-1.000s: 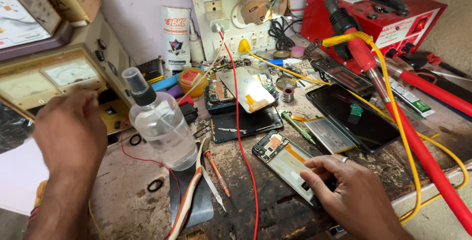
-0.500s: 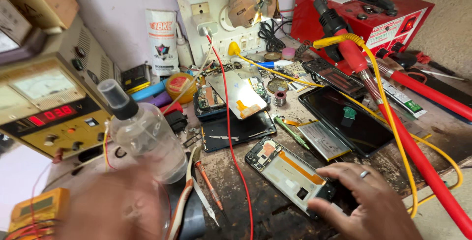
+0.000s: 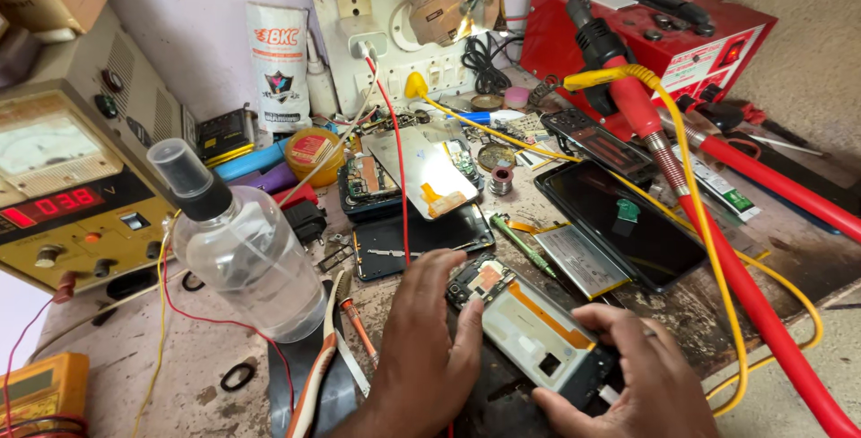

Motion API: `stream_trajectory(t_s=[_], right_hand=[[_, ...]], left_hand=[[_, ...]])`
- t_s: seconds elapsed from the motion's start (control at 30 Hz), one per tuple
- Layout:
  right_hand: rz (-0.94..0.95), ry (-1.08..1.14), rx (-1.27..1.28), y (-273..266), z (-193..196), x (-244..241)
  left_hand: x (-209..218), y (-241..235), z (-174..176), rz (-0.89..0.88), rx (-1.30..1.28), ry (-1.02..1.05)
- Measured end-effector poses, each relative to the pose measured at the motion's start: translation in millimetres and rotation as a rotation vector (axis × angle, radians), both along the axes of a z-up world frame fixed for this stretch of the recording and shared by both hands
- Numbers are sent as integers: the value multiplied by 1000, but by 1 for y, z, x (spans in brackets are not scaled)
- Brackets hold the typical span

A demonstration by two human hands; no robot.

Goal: The person disassembles a mobile phone, removes the motherboard using a screwdriver and tweezers, and handles the display assembly. The person then reassembles the phone by placing the motherboard back into the chassis and reconnecting components.

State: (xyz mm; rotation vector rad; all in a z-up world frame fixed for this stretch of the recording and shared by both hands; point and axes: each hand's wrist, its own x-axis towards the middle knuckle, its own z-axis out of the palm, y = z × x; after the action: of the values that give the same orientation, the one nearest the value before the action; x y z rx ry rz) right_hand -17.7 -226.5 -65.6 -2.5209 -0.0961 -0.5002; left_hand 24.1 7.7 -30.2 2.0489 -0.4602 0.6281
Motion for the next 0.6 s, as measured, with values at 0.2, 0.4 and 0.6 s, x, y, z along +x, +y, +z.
stream_trajectory(t_s=[0.2,0.4,0.6], right_hand=[[153,-372,232,-4,-22,-2],[283,88,740,-41,-53,-2],[546,529,1050,-79,-40,9]], left_hand=[[8,-4,-17,-274,-687,425],[12,-3,-16,-422,-923,796],[12,-5,-11,-515,-842,768]])
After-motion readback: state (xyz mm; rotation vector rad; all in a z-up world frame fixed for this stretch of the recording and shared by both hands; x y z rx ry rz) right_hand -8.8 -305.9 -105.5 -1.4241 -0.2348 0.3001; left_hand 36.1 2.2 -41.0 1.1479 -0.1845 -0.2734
